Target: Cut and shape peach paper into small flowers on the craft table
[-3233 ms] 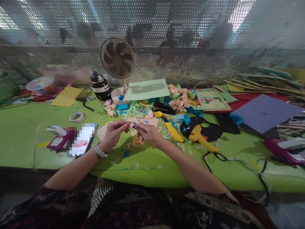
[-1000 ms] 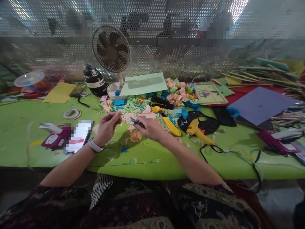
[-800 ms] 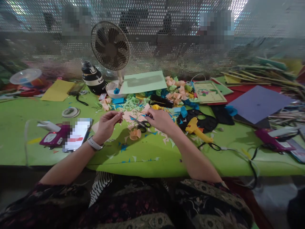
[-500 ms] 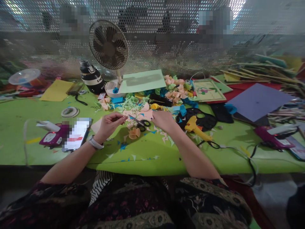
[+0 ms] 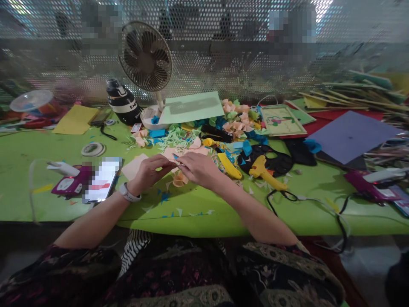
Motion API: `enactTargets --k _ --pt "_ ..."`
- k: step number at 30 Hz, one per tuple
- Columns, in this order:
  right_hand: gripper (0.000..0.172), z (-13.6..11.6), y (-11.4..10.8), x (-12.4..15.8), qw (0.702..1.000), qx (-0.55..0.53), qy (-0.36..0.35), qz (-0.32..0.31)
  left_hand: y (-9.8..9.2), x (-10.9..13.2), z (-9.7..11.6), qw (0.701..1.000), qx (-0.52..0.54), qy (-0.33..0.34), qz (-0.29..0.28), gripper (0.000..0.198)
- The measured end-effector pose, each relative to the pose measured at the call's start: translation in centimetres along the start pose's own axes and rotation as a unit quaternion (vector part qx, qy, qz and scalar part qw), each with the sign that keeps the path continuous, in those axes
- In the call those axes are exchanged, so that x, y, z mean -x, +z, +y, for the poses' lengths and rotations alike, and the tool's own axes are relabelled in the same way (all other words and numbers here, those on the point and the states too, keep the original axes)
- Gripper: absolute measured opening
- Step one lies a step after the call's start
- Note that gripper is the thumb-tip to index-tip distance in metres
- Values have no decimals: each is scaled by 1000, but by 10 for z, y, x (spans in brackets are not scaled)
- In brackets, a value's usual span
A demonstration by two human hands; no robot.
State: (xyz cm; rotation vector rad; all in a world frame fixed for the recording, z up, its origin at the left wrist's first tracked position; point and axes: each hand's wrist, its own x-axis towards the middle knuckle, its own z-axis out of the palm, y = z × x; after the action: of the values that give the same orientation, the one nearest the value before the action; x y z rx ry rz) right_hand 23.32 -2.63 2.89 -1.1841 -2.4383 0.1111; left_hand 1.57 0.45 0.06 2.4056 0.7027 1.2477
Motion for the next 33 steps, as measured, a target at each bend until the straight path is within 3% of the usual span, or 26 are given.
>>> enactTargets --k 10,15,24,30,33 --pt "30 -2 5 1 999 34 -15 14 0 -1 2 1000 -1 3 -29 15" --pt "29 -1 5 1 998 50 -23 19 -1 -3 4 1000 25 8 -16 14" --pt "32 1 6 0 1000 28 -5 5 -7 -3 12 994 93 -61 -23 18" --pt "31 7 1 -1 999 26 27 2 -4 -1 -3 990 32 -126 50 20" --pt "26 5 -3 -1 998 4 26 -58 -6 -1 -7 989 -7 -147 8 19"
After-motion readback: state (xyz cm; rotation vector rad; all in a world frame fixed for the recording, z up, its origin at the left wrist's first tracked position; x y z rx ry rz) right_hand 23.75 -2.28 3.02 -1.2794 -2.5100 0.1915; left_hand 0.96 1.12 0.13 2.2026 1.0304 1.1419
